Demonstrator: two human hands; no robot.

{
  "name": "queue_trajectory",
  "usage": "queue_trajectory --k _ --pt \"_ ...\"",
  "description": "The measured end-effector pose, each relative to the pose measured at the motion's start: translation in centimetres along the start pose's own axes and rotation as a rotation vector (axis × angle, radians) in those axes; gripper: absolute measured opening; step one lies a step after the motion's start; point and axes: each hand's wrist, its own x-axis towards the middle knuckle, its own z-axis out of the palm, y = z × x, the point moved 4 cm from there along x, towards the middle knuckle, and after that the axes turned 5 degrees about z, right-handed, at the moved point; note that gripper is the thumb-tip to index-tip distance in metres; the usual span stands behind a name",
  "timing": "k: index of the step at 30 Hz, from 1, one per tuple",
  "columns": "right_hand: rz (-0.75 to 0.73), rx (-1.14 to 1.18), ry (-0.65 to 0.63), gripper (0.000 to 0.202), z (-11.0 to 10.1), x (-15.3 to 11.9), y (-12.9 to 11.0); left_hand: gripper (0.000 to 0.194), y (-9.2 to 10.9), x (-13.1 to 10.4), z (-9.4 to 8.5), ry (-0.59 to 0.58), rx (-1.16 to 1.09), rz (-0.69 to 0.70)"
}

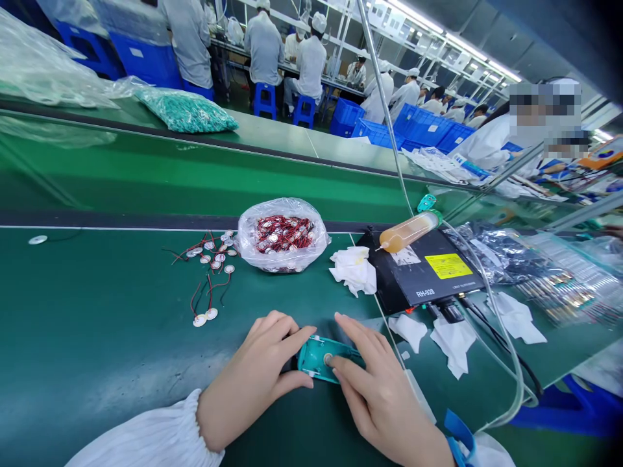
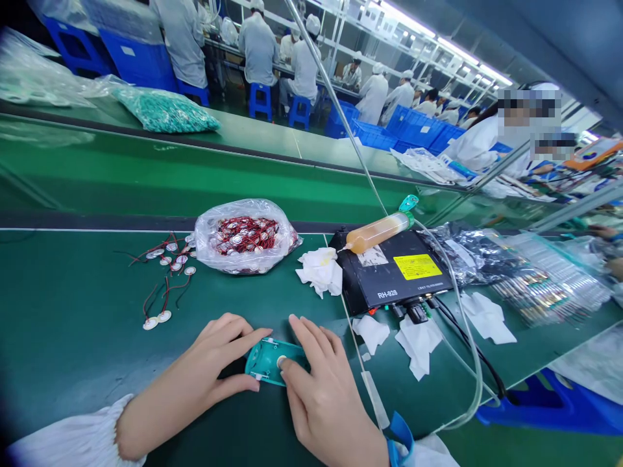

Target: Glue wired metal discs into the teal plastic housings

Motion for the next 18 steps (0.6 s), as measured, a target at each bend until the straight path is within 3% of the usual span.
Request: queue_trajectory --k 4,10,18 --pt "0.032 0.1 0.01 0.023 0.3 -0.1 0.6 0.041 0.0 0.0 -0.1 -0.024 -0.011 -0.009" --pt "0.1 0.251 0.13 0.023 -0.1 -0.6 1.6 0.045 -0.2 -0.2 0.2 -0.036 -0.017 -0.005" --pt "0.073 0.178 0.067 0.022 0.7 -0.1 1.3 0.048 -0.4 -0.1 0.0 -0.001 -0.015 -0.006"
